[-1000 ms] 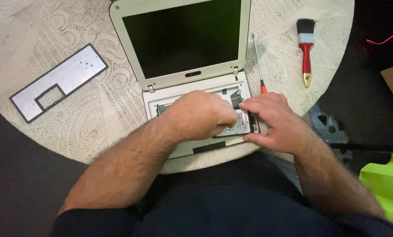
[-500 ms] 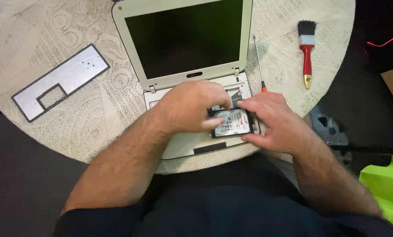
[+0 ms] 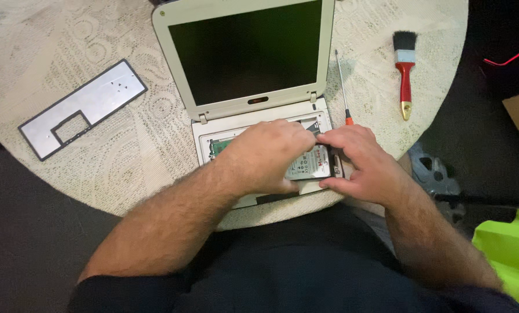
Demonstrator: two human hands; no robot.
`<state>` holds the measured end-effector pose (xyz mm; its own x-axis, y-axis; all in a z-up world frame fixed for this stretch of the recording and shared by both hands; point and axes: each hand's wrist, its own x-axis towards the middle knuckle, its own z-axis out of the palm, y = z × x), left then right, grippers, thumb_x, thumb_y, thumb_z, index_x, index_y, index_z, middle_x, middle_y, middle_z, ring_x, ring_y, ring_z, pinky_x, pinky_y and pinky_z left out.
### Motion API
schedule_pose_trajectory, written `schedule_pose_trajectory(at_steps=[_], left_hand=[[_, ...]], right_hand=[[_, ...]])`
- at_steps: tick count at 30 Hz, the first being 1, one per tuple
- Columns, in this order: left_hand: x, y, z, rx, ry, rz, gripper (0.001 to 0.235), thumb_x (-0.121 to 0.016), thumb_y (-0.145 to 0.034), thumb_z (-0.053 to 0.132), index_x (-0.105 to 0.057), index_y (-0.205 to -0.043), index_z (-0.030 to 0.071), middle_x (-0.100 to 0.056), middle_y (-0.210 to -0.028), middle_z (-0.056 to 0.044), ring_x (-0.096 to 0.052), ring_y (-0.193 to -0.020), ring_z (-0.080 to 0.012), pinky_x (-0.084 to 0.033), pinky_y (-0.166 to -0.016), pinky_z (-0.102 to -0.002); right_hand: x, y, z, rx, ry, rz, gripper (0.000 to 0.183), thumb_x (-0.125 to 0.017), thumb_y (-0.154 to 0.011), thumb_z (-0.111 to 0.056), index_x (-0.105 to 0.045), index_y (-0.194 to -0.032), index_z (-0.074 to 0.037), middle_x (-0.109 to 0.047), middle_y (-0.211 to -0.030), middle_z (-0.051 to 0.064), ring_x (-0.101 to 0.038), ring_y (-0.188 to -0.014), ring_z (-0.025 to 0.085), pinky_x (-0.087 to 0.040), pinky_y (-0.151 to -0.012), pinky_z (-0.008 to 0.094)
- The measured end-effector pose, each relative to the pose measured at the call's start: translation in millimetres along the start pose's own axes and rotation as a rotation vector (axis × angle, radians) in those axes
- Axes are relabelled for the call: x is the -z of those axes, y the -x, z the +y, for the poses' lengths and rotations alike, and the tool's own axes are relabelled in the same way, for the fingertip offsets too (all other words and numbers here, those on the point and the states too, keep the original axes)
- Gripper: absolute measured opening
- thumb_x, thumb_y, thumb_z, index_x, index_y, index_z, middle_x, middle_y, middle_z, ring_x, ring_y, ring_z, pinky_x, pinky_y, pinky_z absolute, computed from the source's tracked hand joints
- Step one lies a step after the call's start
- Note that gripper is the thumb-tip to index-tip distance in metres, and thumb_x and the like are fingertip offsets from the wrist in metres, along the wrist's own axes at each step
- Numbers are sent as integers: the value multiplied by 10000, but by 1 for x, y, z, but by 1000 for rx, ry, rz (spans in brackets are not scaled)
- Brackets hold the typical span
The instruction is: The person removes the hard drive from a white laptop and places it on the table. They then use a screwdriver to remove several screws from the laptop's internal chassis and set them aside.
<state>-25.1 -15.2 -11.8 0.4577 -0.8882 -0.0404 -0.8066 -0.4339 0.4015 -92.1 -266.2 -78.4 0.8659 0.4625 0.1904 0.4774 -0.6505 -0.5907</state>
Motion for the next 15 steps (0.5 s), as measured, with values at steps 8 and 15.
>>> schedule_pose_trajectory(at_steps=[8,15], left_hand=[[6,2,11,65,-49,-2,534,-887,-695,347,-629,-1114,140,-704,-1047,-98,-695,-1024,-295,-564,-893,-482],[21,15,19,134,-13,-21,388,-877,-708,253,-639,-989,133,-697,-927,-60,-702,-949,-266,-555,-885,-444]], right_hand=[[2,-1,4,0,-38,9,899,-936,-646,-477,-597,-1391,-102,-670,-1306,59,-581,-1281,302,-348,-1120,437],[-5,1,3,-1,-126,154,1084,-1004,-506,-450,-574,-1398,-12,-669,-1285,123,-604,-1185,342,-372,-1111,477]])
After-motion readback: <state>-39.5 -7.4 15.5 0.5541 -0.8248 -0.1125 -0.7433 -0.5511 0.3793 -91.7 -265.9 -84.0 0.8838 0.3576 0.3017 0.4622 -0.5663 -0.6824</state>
